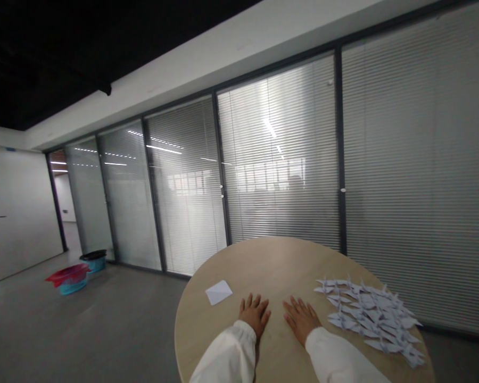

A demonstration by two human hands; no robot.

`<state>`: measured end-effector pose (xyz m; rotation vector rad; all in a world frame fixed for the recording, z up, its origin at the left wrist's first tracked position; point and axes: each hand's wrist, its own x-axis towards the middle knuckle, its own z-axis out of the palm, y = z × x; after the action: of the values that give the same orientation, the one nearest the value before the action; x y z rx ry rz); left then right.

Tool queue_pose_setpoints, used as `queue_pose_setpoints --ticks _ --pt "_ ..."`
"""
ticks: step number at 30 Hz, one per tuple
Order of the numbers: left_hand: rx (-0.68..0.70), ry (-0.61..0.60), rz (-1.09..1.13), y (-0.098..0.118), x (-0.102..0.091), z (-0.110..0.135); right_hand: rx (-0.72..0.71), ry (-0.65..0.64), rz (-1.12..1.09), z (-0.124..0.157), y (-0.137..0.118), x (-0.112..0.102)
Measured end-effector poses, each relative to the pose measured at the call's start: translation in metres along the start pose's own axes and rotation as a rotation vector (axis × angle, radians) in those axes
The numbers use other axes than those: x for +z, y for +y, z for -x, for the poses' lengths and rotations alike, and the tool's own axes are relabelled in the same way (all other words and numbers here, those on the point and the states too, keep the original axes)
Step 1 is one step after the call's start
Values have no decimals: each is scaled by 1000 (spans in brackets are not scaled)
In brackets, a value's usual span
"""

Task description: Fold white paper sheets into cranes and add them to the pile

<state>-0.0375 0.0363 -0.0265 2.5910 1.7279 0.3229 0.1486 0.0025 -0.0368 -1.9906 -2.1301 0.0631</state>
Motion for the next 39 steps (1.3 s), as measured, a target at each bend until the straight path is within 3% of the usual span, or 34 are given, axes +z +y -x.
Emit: queue_pose_setpoints --ticks 39 --pt "2 -46 -33 6 -11 5 22 -43 -6 1 0 -3"
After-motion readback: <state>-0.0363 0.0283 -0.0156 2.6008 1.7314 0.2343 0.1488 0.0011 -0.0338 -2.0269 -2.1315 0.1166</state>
